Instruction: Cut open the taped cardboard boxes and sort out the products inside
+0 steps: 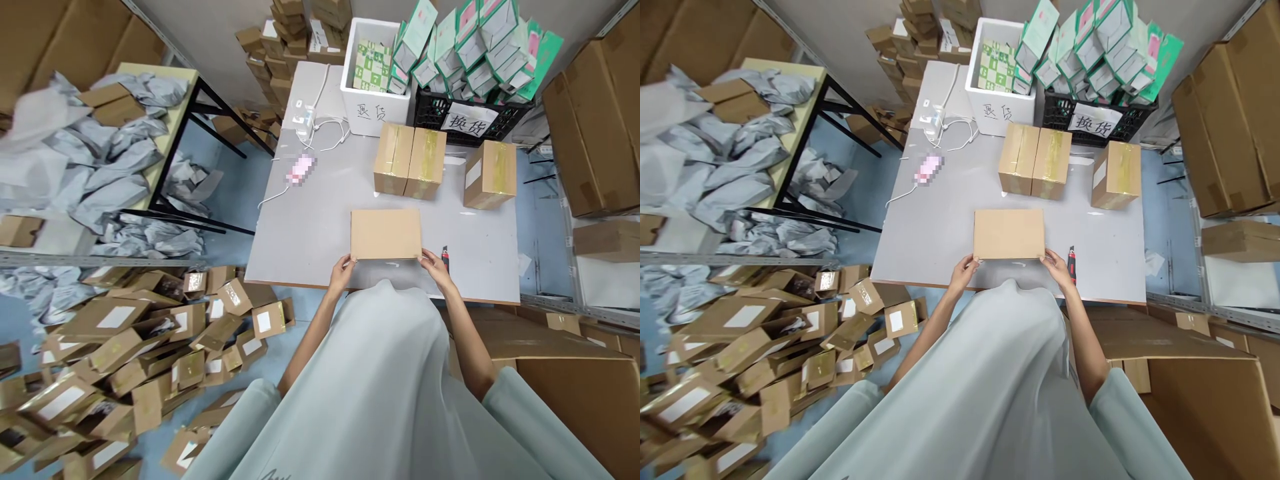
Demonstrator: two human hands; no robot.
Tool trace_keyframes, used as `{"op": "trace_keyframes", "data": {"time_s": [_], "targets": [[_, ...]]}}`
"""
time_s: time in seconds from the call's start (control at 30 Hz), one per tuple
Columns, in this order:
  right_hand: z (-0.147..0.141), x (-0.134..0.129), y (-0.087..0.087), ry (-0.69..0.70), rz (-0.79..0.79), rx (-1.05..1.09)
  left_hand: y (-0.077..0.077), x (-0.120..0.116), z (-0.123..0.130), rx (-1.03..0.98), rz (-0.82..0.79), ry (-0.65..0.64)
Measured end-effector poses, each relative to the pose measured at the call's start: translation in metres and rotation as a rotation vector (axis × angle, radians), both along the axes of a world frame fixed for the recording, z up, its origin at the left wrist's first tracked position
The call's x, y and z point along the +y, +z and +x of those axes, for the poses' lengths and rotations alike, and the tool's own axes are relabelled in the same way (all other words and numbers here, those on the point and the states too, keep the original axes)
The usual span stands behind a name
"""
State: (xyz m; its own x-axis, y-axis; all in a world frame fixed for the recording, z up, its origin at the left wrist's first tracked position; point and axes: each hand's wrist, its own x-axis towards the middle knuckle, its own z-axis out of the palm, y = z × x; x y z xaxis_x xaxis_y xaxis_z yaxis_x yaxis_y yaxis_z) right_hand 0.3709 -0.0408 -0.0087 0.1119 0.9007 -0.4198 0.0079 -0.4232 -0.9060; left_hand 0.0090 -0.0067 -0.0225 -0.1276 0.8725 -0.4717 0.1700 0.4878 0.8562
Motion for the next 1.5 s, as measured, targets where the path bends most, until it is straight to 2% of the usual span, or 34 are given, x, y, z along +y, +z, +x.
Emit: {"op": "trace_keyframes", "data": {"time_s": [0.23, 0.4, 0.53, 0.77, 0.9, 1.0, 1.1, 1.27, 1.4, 1.5], "targets": [[-0.01, -0.004, 0.0, 0.056, -0.001, 0.023, -0.001, -0.002, 0.004, -0.011, 0.004, -0.06], [-0.021, -0.01, 0.006, 0.023, 0.06, -0.061, 0.007, -0.002, 0.005, 0.011, 0.038, -0.033], [-0.017, -0.015, 0.02, -0.034, 0.064, -0.067, 0.022, -0.005, 0.001, 0.022, 0.1, 0.011], [-0.003, -0.013, 0.06, -0.055, 0.151, -0.02, 0.056, 0.003, -0.005, 0.041, 0.352, 0.009], [-0.002, -0.008, 0.066, -0.022, 0.136, -0.035, 0.062, 0.011, -0.006, 0.049, 0.362, 0.002], [-0.005, -0.01, 0.059, 0.007, 0.095, -0.031, 0.053, 0.009, -0.009, 0.075, 0.295, 0.002], [-0.002, -0.019, 0.047, 0.008, 0.075, -0.017, 0.036, -0.001, -0.017, 0.021, 0.233, 0.038], [0.009, -0.033, 0.012, -0.011, -0.015, -0.063, 0.004, -0.02, -0.032, -0.019, 0.065, 0.153], [0.005, -0.035, -0.017, 0.0, -0.111, -0.089, -0.015, -0.028, -0.029, 0.014, 0.009, 0.123], [-0.003, -0.033, -0.027, 0.039, -0.109, -0.053, -0.02, -0.031, -0.02, 0.002, 0.02, 0.07]]}}
